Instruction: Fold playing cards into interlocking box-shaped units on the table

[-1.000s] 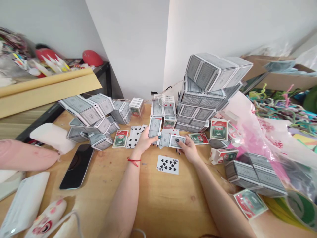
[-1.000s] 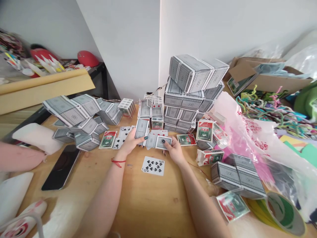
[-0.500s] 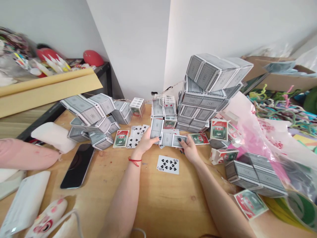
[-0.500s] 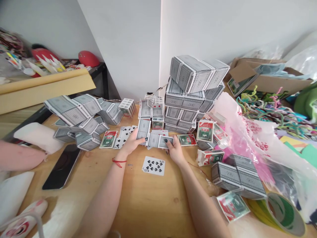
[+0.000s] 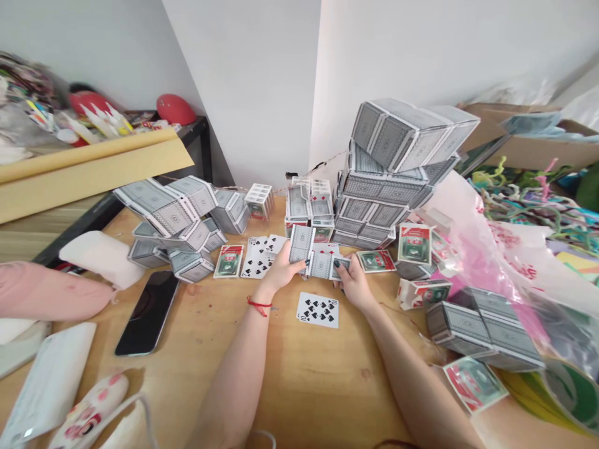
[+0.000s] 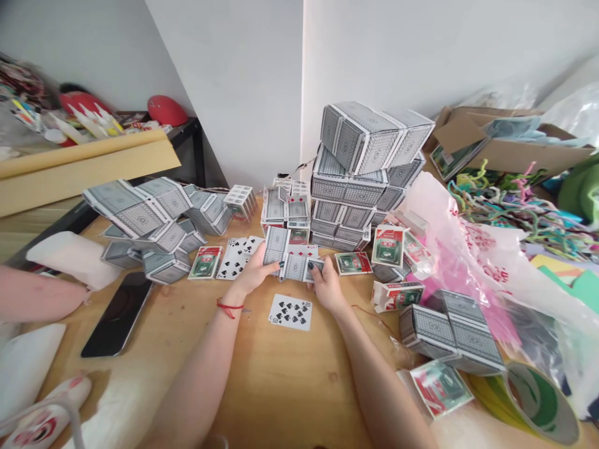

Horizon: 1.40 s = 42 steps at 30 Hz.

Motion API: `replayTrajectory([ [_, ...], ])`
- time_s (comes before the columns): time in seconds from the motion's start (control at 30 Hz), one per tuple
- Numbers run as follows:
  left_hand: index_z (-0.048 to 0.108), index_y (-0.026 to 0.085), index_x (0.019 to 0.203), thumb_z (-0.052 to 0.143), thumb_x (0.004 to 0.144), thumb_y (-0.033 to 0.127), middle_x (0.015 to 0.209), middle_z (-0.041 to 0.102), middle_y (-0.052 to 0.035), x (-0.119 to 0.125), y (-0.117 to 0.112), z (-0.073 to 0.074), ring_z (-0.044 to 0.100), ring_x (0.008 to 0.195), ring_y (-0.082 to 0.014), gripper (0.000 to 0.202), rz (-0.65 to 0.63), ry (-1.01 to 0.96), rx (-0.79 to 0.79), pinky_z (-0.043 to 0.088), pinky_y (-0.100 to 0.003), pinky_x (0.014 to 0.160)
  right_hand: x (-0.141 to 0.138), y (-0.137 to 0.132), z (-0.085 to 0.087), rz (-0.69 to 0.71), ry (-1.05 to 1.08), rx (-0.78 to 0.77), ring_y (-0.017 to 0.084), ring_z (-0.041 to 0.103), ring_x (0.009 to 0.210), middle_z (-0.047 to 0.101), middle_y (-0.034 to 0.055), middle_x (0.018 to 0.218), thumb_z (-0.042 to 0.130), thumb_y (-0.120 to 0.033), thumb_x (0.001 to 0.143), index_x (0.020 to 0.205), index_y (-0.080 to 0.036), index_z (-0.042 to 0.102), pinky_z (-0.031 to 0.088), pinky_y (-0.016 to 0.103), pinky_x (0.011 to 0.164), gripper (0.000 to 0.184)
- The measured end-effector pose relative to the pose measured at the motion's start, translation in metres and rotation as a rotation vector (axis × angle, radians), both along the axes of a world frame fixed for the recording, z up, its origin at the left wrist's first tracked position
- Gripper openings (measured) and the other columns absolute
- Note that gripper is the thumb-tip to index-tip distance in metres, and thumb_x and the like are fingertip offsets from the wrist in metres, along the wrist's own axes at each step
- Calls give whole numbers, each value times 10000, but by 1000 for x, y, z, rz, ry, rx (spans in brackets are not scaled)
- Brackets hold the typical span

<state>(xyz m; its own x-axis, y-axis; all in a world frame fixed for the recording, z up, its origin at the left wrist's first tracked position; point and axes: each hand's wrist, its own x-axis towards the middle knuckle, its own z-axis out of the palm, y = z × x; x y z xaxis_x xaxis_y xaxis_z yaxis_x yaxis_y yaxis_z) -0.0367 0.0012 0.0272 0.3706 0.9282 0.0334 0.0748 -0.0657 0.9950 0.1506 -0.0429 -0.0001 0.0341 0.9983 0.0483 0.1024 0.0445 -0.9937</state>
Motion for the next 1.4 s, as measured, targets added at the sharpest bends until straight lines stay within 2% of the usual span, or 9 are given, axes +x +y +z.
replayTrajectory([
  [0.17, 407, 175, 1157, 517, 742, 220, 1166, 523, -74, 0, 0, -2, 496, 1063, -217, 432, -19, 5, -32, 396, -389, 920, 1, 0, -3, 1, 15, -18, 87, 389, 361, 433, -92, 444, 419, -442, 837, 770, -240, 315, 307, 195, 364, 236],
  [0.4, 414, 188, 1159, 566, 726, 251, 1135, 543, -72, 4, -6, 6, 497, 1064, -228, 463, -36, -54, -82, 404, -397, 917, -1, 0, -7, -29, 35, -85, 90, 408, 373, 441, -85, 503, 461, -469, 793, 778, -243, 323, 333, 203, 357, 265],
  [0.47, 406, 190, 1173, 588, 715, 264, 1116, 551, -75, 8, -7, 7, 535, 996, -221, 498, -76, -97, -106, 457, -375, 847, -2, 0, -5, -44, 5, -69, 91, 414, 376, 444, -82, 503, 460, -460, 797, 777, -241, 327, 338, 207, 364, 257],
  [0.57, 386, 193, 1178, 593, 710, 293, 1091, 557, -92, 10, -6, 6, 583, 855, -217, 521, -45, -127, -174, 524, -344, 636, -2, -1, 0, -55, 16, -23, 89, 387, 362, 417, -87, 472, 430, -457, 821, 756, -241, 315, 317, 206, 360, 253],
  [0.63, 400, 184, 1163, 594, 707, 286, 1104, 551, -103, 8, -5, 6, 585, 845, -221, 507, -44, -136, -192, 528, -333, 594, -1, -2, 3, -45, 29, 0, 91, 373, 358, 404, -88, 452, 412, -457, 833, 742, -242, 307, 307, 207, 360, 256],
  [0.77, 386, 185, 1198, 573, 715, 244, 1141, 540, -103, 3, -2, 5, 576, 906, -235, 522, -102, -180, -218, 533, -351, 641, 0, -2, 7, -19, 23, 14, 98, 363, 357, 402, -81, 434, 413, -461, 836, 722, -245, 306, 300, 215, 361, 266],
  [0.9, 385, 185, 1194, 571, 699, 200, 1151, 541, -88, 3, -3, 5, 559, 959, -237, 528, -74, -186, -223, 523, -385, 729, -1, -2, 9, -27, 7, 14, 94, 345, 353, 380, -79, 459, 437, -471, 821, 724, -247, 325, 293, 223, 354, 269],
  [1.17, 403, 203, 1150, 595, 685, 215, 1112, 556, -82, 7, -5, 3, 564, 943, -241, 503, -40, -192, -250, 536, -405, 705, -2, -2, 3, -41, -8, -15, 94, 356, 353, 387, -77, 488, 445, -448, 819, 760, -250, 323, 296, 222, 337, 240],
  [1.4, 391, 236, 1156, 577, 716, 257, 1171, 520, -81, 7, -7, 6, 561, 945, -235, 478, -73, -206, -307, 543, -390, 679, -2, -3, 0, -54, -8, -71, 82, 381, 312, 433, -90, 474, 422, -473, 823, 781, -247, 281, 292, 193, 301, 269],
])
